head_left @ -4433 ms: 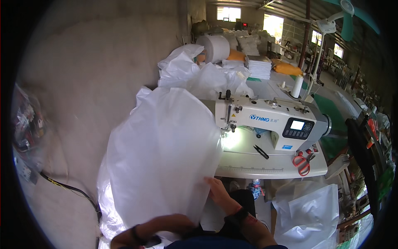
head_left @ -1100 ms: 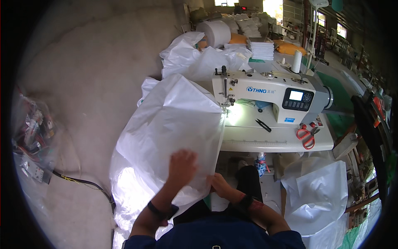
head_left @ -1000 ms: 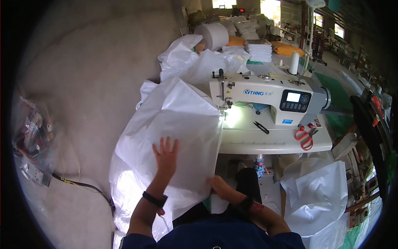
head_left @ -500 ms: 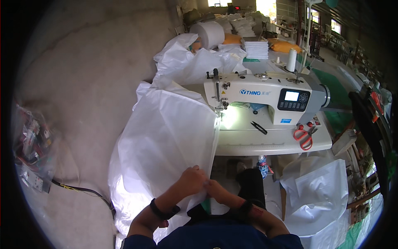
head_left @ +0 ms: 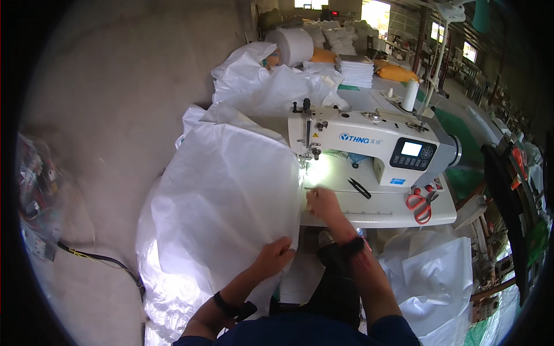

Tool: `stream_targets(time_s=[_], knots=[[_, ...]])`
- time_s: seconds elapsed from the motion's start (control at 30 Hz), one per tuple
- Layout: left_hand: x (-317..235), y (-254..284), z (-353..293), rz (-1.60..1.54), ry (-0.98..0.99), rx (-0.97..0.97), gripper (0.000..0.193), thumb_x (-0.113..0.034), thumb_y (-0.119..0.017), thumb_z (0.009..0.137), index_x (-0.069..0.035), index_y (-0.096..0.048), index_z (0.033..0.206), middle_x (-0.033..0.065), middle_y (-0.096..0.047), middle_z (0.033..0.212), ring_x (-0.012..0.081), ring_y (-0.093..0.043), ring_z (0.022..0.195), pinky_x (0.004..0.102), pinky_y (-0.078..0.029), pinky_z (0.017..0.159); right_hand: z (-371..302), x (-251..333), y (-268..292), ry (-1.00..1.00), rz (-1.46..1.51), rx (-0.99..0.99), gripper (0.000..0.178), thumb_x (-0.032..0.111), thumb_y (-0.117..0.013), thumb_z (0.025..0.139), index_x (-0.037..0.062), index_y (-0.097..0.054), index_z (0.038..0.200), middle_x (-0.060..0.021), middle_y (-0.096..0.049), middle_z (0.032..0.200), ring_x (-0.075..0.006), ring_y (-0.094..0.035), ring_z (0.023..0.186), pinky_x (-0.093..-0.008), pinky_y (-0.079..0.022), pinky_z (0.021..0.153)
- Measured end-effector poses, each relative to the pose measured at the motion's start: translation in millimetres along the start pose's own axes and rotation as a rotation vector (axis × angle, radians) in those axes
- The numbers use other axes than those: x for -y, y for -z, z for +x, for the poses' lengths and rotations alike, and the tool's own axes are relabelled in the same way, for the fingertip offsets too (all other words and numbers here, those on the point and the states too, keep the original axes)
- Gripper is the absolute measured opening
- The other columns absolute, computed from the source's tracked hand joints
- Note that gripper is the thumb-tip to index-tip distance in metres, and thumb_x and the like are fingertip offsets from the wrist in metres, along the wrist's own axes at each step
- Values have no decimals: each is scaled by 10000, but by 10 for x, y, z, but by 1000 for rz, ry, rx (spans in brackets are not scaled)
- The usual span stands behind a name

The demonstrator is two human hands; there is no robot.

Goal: Sewing together large white plastic sheets using an industrial sewing machine.

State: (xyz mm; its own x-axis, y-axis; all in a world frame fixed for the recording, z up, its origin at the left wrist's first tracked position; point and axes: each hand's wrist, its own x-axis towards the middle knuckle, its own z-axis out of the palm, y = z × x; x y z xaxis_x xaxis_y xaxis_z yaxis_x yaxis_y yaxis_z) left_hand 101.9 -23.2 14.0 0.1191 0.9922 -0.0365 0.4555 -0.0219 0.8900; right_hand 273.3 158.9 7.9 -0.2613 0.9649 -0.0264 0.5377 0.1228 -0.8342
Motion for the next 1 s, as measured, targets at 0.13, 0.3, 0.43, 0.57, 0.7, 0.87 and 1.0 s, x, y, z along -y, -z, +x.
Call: stream_targets(time_s=[0.13,0.3,0.43,0.57,0.7,0.87,1.0], knots=[[-128,-85,7,-67,-52,11,185,-186,-583,886,-38,-472,880,163,-499,671,221,-497,590,376,-444,593,735,210,-153,-14,-343,-293,304,289,-609,839,0,-642,928,-188,-697,844,-324,-690,801,-445,-537,755],[-119,-168,19,-135,-5,40,173,-182,-574,895,-46,-467,892,182,-510,689,324,-500,587,394,-451,596,863,272,-335,-185,-404,-287,314,274,-595,837,-1,-626,985,-210,-687,988,-360,-669,943,-458,-526,806],[-46,-195,29,-124,-56,32,156,-166,-568,887,-44,-472,903,208,-530,694,401,-551,634,422,-461,605,866,282,-360,-180,-469,-307,292,246,-554,861,7,-615,1017,-201,-686,985,-362,-671,931,-458,-530,798],[52,-182,17,-127,30,43,181,-179,-593,894,-28,-495,906,163,-505,656,197,-484,576,361,-455,590,844,277,-449,-75,-592,-369,253,189,-501,898,-4,-590,1035,-199,-679,984,-376,-670,906,-458,-532,780],[153,-158,-23,-106,-40,-13,175,-179,-593,893,-27,-509,913,172,-526,686,231,-514,590,370,-463,605,715,242,-547,37,-584,-392,227,156,-474,918,-26,-577,1006,-207,-640,983,-376,-660,893,-463,-529,768],[251,-194,-44,-120,-35,-19,162,-177,-579,895,-35,-519,946,229,-571,722,432,-602,702,439,-474,627,672,215,-553,19,-548,-326,207,93,-528,889,-22,-606,1043,-194,-535,1088,-325,-636,923,-404,-544,769],[312,-208,-20,-146,5,-18,173,-182,-588,896,-37,-541,978,223,-587,750,405,-623,719,428,-480,646,739,196,-576,124,-824,-273,175,70,-568,842,-24,-633,974,-179,-535,1089,-315,-613,927,-397,-548,768]])
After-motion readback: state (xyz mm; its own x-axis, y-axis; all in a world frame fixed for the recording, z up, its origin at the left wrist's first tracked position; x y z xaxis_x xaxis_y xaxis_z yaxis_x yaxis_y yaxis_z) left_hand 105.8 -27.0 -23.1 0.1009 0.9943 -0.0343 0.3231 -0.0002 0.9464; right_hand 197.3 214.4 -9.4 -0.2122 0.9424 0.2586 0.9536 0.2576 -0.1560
